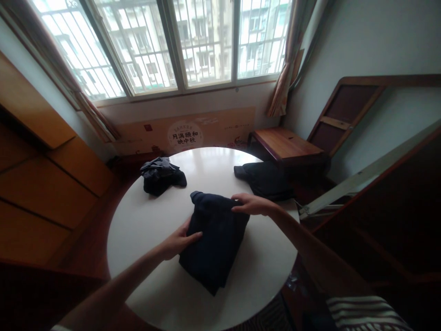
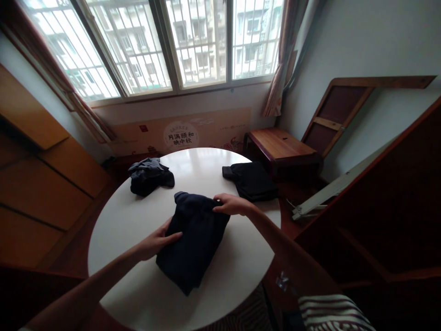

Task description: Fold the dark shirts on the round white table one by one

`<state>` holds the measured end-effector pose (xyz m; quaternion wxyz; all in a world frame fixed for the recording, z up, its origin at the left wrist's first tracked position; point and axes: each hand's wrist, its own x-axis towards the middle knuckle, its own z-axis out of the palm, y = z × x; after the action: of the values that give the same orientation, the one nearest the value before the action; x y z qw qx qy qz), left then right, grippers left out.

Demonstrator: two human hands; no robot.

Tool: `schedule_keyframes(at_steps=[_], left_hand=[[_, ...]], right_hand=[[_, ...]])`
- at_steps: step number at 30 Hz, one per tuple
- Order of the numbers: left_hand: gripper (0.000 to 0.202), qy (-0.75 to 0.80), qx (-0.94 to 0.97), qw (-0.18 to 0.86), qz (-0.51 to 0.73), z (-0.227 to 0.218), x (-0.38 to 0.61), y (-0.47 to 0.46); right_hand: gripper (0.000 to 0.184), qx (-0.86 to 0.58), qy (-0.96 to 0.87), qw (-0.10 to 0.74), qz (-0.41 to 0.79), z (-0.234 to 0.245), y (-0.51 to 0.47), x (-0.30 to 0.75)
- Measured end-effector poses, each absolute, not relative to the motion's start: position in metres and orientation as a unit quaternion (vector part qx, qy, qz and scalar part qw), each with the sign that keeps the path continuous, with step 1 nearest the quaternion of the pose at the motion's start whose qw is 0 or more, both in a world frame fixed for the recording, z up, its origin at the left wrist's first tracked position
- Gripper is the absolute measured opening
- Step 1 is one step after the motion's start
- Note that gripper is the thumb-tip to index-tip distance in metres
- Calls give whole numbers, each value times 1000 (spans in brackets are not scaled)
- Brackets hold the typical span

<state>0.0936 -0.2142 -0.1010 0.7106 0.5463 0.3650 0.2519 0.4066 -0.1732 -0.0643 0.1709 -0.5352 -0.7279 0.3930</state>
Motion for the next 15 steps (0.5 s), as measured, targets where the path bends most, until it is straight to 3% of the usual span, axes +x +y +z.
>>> schedule_keyframes(at_steps=[4,10,15], left_hand=[[74,334,560,679,338,-89,161,-193],[56,298,496,675,459,-72,305,-130],[35,400,379,748,369,-95,373,-104]], right_hand=[[27,-537,-751,228,308,-29,-142,461],[41,-644,-744,141,109,39,-72,532],[38,-712,-694,91,61,5,-37,547]])
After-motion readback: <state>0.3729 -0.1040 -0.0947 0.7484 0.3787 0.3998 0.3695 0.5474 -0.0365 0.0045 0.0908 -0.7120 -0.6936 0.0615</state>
